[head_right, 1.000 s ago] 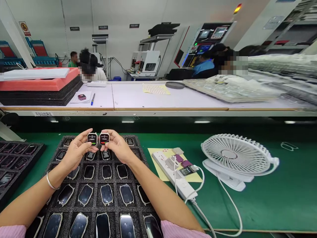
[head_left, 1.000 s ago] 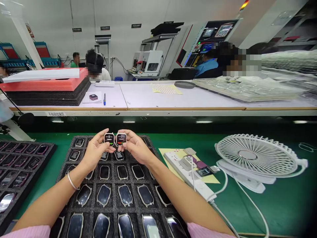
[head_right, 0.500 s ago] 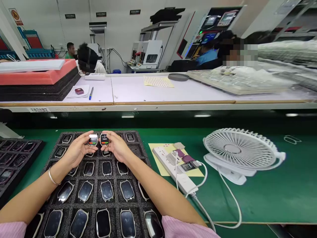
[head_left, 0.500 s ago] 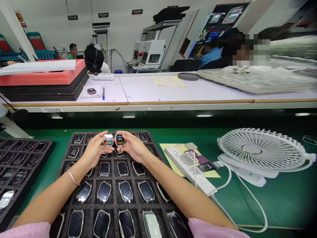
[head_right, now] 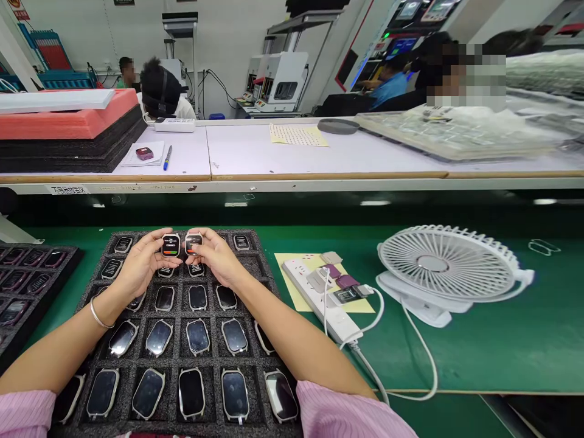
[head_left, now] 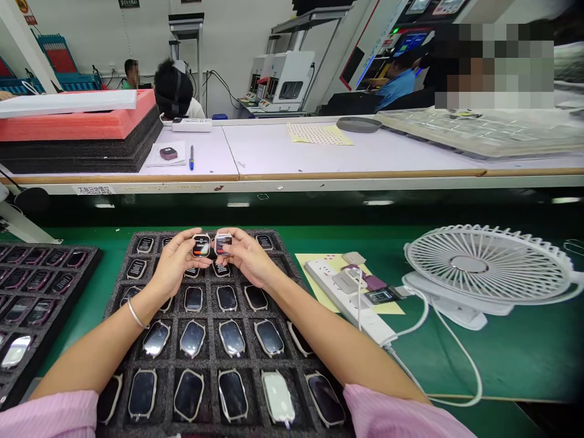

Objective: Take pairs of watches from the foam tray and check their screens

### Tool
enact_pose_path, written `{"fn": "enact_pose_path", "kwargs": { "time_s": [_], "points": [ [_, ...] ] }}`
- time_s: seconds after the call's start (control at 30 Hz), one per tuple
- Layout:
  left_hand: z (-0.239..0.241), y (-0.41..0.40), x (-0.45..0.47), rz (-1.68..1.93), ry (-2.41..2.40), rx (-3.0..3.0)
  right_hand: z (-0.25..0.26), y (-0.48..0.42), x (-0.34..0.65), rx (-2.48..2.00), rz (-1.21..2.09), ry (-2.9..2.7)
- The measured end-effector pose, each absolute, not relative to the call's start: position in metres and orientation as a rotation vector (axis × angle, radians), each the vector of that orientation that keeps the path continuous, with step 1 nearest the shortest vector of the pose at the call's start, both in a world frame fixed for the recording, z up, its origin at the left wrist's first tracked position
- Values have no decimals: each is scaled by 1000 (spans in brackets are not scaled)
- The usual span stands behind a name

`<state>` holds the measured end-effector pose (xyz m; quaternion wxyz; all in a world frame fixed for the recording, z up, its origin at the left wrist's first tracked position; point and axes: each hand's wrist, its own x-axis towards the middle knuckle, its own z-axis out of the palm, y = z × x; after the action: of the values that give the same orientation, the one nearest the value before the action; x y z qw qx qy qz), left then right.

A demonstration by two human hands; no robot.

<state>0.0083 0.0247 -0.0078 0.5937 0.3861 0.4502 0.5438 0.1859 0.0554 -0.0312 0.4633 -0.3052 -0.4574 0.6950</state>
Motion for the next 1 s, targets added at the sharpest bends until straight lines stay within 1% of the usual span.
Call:
{"fn": "enact_pose_path", "kwargs": {
  "time_s": [0.33, 0.53, 0.7, 0.87, 1.0],
  "points": [
    [-8, 23, 8, 1268, 1065, 1016, -33, 55, 187, -731, 1644, -1187],
    [-10, 23, 8, 1247, 1090, 1065, -33, 54, 186, -793, 1583, -1244],
    [-9, 23, 12, 1238, 1132, 1185, -27, 56, 189, -795, 1624, -1240],
    [-5, 27, 26, 1094, 1022, 1223, -13, 55, 216, -716, 1725, -1169],
    [-14, 40, 46, 928, 985, 1417, -16, 46, 255, -734, 1647, -1258]
  ]
}}
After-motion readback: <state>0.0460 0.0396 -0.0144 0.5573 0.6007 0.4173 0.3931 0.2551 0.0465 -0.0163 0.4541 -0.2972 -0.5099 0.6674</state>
